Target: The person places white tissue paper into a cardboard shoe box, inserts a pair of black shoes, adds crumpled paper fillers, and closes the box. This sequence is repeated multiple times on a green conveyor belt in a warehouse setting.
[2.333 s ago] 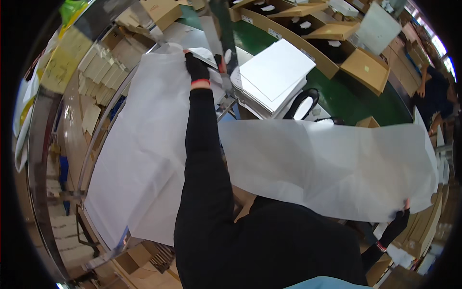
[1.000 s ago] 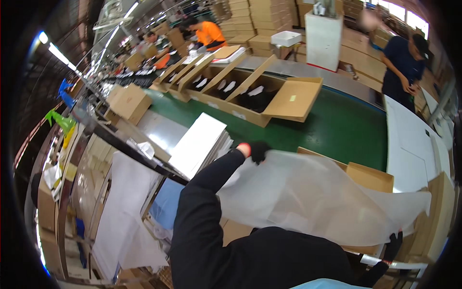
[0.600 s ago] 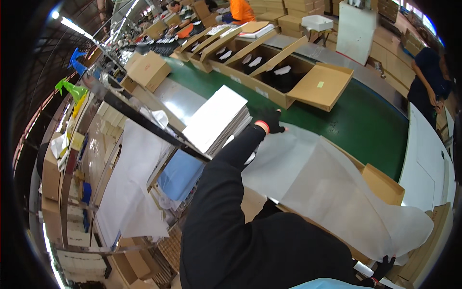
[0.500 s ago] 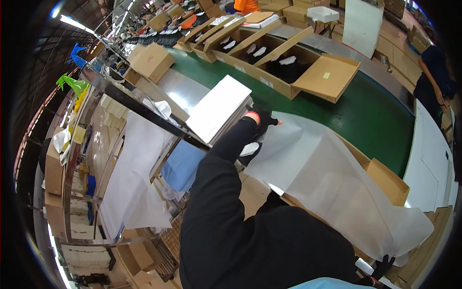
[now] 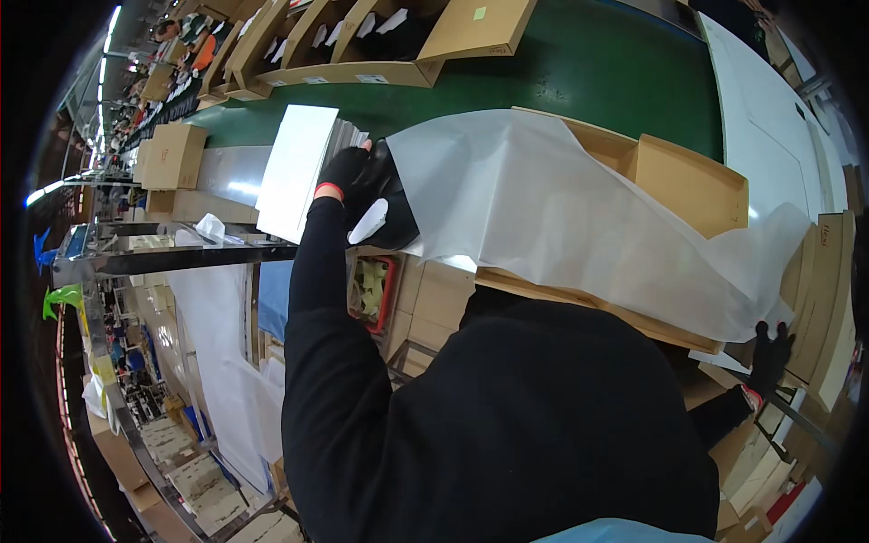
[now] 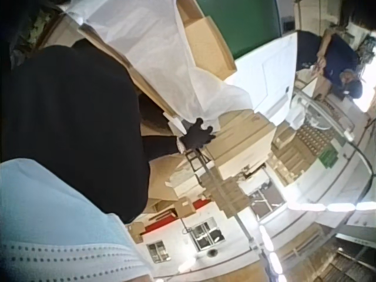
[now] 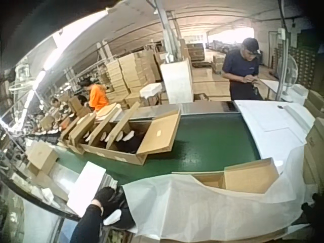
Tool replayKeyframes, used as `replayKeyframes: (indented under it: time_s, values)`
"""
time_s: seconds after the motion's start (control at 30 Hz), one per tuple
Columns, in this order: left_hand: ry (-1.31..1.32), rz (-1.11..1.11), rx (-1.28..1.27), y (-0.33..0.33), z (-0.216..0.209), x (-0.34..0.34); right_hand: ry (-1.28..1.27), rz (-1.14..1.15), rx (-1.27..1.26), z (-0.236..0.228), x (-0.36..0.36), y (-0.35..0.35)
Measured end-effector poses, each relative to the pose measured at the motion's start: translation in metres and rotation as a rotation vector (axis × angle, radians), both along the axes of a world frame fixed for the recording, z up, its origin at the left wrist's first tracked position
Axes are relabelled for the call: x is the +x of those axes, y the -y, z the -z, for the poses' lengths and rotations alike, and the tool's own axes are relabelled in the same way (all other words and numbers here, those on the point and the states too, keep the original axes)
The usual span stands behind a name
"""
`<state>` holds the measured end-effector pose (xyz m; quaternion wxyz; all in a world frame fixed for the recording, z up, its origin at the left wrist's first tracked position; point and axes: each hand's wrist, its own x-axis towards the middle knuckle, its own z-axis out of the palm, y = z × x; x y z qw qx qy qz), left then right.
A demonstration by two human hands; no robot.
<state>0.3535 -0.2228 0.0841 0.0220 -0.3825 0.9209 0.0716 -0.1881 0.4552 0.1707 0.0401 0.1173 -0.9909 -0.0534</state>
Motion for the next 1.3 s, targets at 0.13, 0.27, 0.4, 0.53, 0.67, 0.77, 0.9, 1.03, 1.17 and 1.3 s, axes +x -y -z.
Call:
replayKeyframes:
  time_s: [0.13,0.27,0.4,0.53,0.67,0.77,0.9,1.03,1.17,1.3]
  values:
    - [0.099,-0.082,0.253,-0.05,-0.047,-0.061,-0.355,-0.456,-0.346,-0.044,0.026,0.03]
    - [-0.34,-0.077,-0.18,-0.08,-0.029,-0.08,-0.034,-0.754,-0.298,-0.019,0.021,0.094]
    - [-0.379,0.078,0.031,-0.192,-0.03,-0.111,0.128,-0.885,0.039,-0.05,0.044,0.172]
    - [-0.28,0.115,0.215,-0.236,0.035,-0.101,0.202,-0.965,-0.252,-0.02,-0.016,0.181]
    - [-0.206,0.104,0.434,-0.235,0.021,-0.104,0.186,-0.524,-0.315,0.009,-0.119,0.166]
    - [-0.167,0.112,0.534,-0.231,0.016,-0.102,0.274,-0.366,0.251,-0.001,-0.156,0.17]
    - [-0.227,0.119,0.799,-0.22,0.013,-0.119,-0.211,-0.575,0.205,-0.008,-0.1,0.22]
    - [-0.215,0.086,0.913,-0.214,0.016,-0.134,-0.391,-1.106,-0.224,0.01,-0.032,0.27]
    - [-0.217,0.151,0.869,-0.206,0.011,-0.139,-0.11,-1.228,-0.407,0.023,0.003,0.3]
    - [-0.214,0.202,0.877,-0.2,0.014,-0.152,-0.094,-1.366,-0.572,0.04,0.04,0.376]
